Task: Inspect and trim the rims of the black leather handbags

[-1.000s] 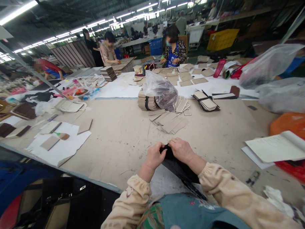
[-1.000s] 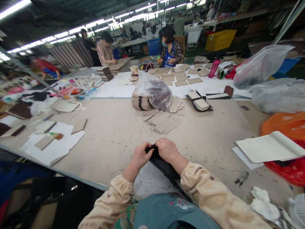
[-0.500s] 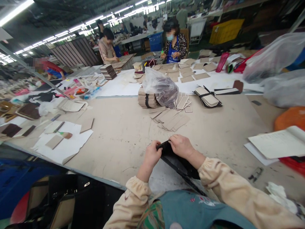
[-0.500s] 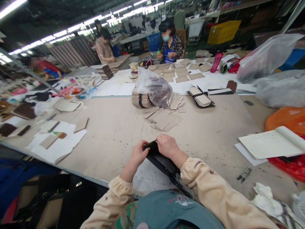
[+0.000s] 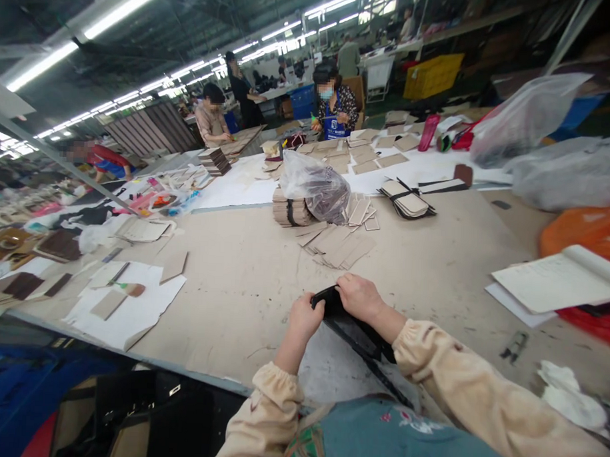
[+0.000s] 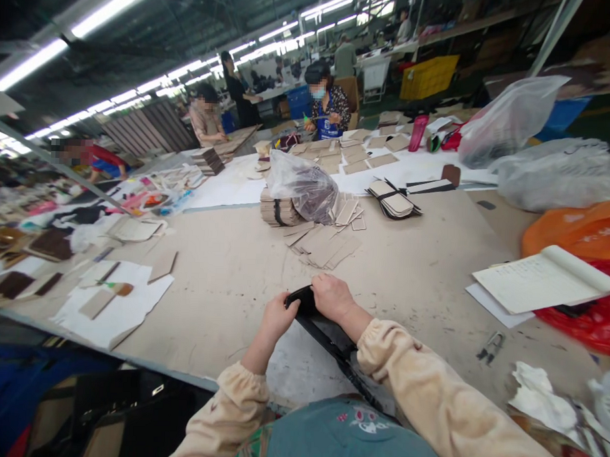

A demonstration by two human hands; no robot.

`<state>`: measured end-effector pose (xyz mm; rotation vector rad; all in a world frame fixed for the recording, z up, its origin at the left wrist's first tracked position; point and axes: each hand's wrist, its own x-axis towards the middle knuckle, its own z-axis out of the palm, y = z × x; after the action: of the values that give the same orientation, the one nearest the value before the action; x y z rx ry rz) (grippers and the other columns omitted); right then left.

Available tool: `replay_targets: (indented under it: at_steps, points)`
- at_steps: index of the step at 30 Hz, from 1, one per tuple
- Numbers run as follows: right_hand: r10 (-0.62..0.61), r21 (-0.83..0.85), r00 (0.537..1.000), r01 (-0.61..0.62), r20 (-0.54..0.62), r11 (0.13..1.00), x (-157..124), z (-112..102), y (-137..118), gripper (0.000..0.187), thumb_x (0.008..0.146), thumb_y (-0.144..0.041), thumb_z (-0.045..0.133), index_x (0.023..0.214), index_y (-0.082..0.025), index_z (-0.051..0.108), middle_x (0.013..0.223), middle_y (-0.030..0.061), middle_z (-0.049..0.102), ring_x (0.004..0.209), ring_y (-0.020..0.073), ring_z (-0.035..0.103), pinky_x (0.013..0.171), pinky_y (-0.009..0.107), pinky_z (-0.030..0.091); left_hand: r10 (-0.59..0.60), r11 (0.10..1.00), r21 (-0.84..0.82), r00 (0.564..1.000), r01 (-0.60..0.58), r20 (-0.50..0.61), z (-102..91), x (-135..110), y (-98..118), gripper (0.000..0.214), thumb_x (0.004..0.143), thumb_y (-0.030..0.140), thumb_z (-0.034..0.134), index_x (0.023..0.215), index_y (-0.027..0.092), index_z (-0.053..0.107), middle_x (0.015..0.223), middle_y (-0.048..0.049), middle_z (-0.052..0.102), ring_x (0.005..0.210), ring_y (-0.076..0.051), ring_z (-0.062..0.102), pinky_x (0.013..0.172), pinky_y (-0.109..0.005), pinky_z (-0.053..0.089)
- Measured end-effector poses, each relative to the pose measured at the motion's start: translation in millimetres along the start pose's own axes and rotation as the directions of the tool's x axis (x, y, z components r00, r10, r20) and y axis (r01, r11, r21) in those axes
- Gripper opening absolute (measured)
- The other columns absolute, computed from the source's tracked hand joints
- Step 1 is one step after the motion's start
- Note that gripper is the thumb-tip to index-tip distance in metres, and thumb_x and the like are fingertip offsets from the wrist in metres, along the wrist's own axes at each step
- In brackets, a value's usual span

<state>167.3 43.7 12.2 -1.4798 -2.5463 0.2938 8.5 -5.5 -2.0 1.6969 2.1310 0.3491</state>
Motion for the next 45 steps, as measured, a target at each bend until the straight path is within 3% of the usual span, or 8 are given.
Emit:
replay_targets:
  at_steps: [8,15,19,22,26,31,38,45]
  points:
    - [0.095,-0.013,0.994,-0.095,0.061,0.995,-4,5,-9,0.024,0.089,-0.024,0.035,0.093,-0.016,0.057,0.090,0.0100,0.062,0.084,0.0179,0.058,0.071,0.026,0.041,0.041,0.911,0.396,0.979,-0.118,0.197,-17.0,0,3,0.036,0.086,0.024,0.031,0.086,0.010,0.064,0.086,-0.0182,0.067,0.081,-0.025,0.065,0.069,-0.032,0.047]
    - [0.127,-0.052,0.984,-0.121,0.128,0.991,-11,-11,-29,0.022,0.081,-0.013,0.039,0.093,-0.011,0.058,0.089,0.0139,0.065,0.081,0.0211,0.061,0.068,0.027,0.044,0.162,0.826,0.485,0.944,-0.289,0.288,-39.0,2,-1,0.040,0.086,0.026,0.029,0.084,0.009,0.066,0.083,-0.0192,0.067,0.080,-0.025,0.065,0.069,-0.032,0.048]
    - [0.122,-0.033,0.985,-0.118,0.124,0.992,-33,-17,-50,0.023,0.081,-0.009,0.037,0.092,-0.012,0.058,0.088,0.0135,0.065,0.080,0.0212,0.062,0.068,0.028,0.044,0.199,0.776,0.521,0.923,-0.354,0.330,-55.9,-9,-9,0.040,0.085,0.028,0.030,0.081,0.009,0.066,0.081,-0.0184,0.067,0.079,-0.026,0.065,0.068,-0.033,0.048]
    - [0.139,-0.015,0.978,-0.138,0.154,0.990,-54,-9,-63,0.022,0.081,-0.009,0.038,0.089,-0.013,0.058,0.086,0.0138,0.065,0.078,0.0204,0.063,0.066,0.027,0.044,0.173,0.760,0.534,0.907,-0.371,0.384,-56.7,-24,-16,0.039,0.084,0.029,0.033,0.080,0.010,0.067,0.083,-0.0184,0.068,0.080,-0.026,0.065,0.069,-0.033,0.048]
    - [0.147,0.015,0.981,-0.150,0.130,0.989,-74,6,-70,0.024,0.083,-0.011,0.036,0.088,-0.015,0.059,0.082,0.0121,0.066,0.075,0.0202,0.063,0.062,0.027,0.044,0.130,0.781,0.539,0.926,-0.315,0.353,-45.2,-42,-24,0.038,0.085,0.029,0.033,0.083,0.011,0.067,0.086,-0.0183,0.068,0.081,-0.025,0.065,0.070,-0.033,0.048]
    - [0.147,0.016,0.985,-0.149,0.088,0.989,-75,13,-65,0.027,0.088,-0.022,0.034,0.086,-0.016,0.060,0.082,0.0120,0.066,0.075,0.0211,0.063,0.062,0.028,0.043,0.112,0.817,0.516,0.948,-0.258,0.296,-37.8,-48,-24,0.037,0.084,0.029,0.035,0.085,0.011,0.067,0.089,-0.0192,0.067,0.083,-0.025,0.064,0.072,-0.033,0.048]
    - [0.126,-0.049,0.992,-0.127,-0.023,0.991,-77,20,-61,0.030,0.089,-0.028,0.033,0.081,-0.018,0.060,0.078,0.0093,0.067,0.070,0.0227,0.064,0.058,0.029,0.041,0.179,0.823,0.487,0.948,-0.291,0.262,-35.8,-48,-29,0.035,0.081,0.028,0.037,0.083,0.012,0.068,0.086,-0.0190,0.068,0.081,-0.026,0.065,0.070,-0.034,0.049]
    - [0.140,-0.043,0.989,-0.141,-0.038,0.989,-77,22,-60,0.030,0.088,-0.028,0.034,0.081,-0.019,0.061,0.079,0.0094,0.067,0.072,0.0208,0.063,0.060,0.028,0.040,0.234,0.822,0.467,0.941,-0.325,0.243,-35.2,-45,-35,0.032,0.080,0.028,0.040,0.080,0.013,0.068,0.087,-0.0185,0.068,0.084,-0.027,0.064,0.074,-0.035,0.049]
